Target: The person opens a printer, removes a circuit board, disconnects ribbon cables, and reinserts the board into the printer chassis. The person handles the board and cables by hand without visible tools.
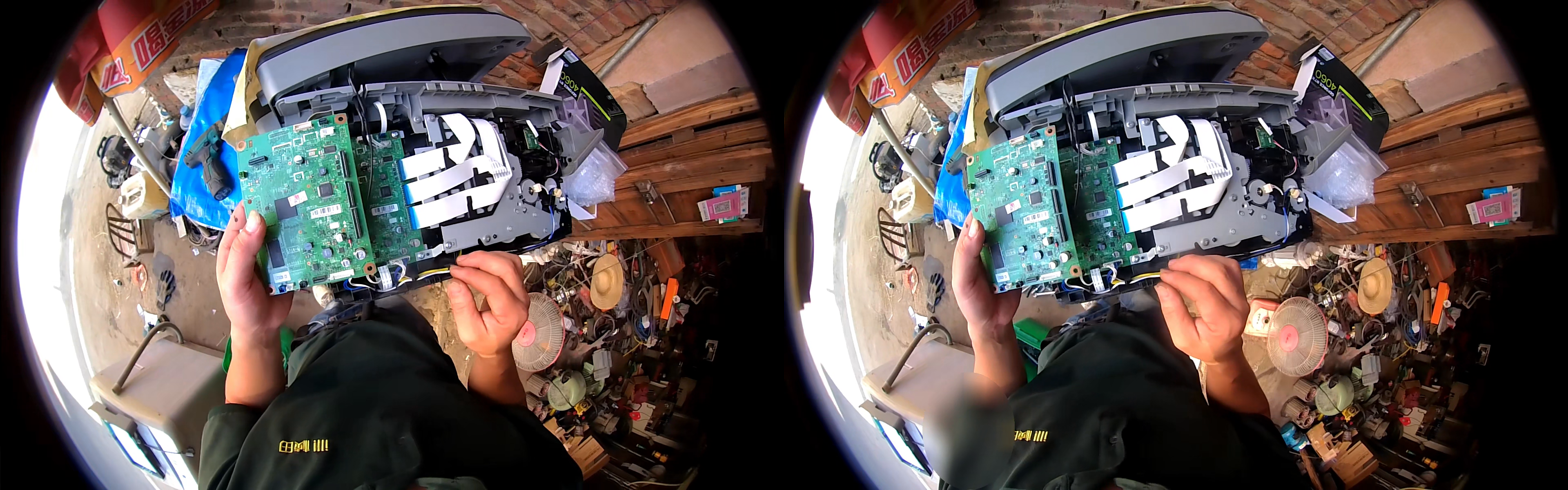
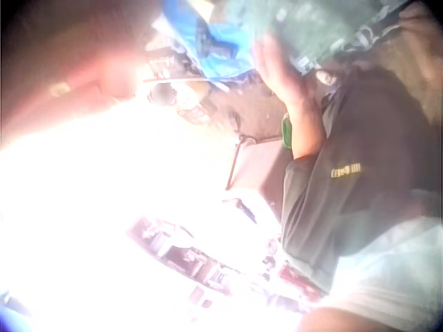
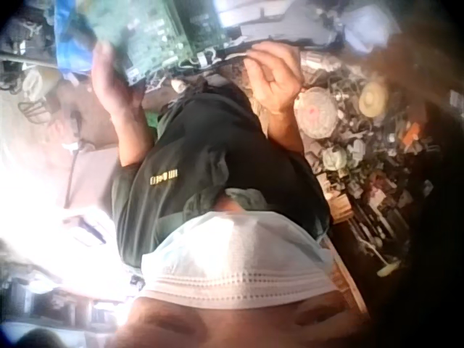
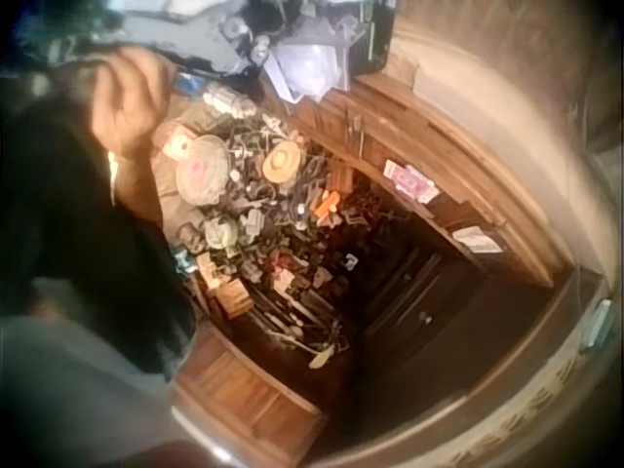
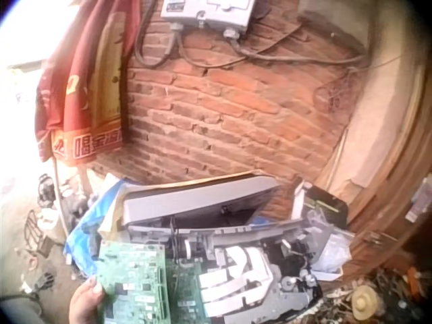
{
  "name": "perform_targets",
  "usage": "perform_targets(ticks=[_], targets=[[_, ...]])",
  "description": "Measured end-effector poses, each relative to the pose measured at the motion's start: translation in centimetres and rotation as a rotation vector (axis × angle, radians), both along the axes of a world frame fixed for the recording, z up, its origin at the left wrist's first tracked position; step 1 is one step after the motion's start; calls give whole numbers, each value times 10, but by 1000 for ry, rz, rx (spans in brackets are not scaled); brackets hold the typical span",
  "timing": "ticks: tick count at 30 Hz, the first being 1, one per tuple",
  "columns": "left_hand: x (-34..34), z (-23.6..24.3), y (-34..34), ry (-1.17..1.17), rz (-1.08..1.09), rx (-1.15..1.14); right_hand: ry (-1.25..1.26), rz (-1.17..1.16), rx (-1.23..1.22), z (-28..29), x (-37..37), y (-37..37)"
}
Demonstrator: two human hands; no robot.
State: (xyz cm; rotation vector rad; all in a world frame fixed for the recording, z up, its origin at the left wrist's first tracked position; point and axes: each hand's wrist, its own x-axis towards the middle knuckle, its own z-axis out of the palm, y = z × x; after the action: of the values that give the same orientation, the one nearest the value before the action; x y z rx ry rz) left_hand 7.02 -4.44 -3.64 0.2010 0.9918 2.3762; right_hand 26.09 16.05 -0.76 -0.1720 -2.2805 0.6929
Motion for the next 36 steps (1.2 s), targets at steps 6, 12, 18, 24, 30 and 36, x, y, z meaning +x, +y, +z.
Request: perform_targets(ticks=[6,12,18,24,30,36], targets=[[2,12,7,-59,45,33,1,5,12,0,0,0],[2,5,4,-52,44,15,13,7,9,0,0,0],[-1,-4,0,-9,7,-1,13,11,9,-2,1,0],[1,-3,0,-8,17,-18,11,11,14,-2,2,1],[1,-4,-1,2,4,-11,22,5,26,-4,1,0],[-1,-10,-11,-43,44,182,9,9,21,-4,2,0]])
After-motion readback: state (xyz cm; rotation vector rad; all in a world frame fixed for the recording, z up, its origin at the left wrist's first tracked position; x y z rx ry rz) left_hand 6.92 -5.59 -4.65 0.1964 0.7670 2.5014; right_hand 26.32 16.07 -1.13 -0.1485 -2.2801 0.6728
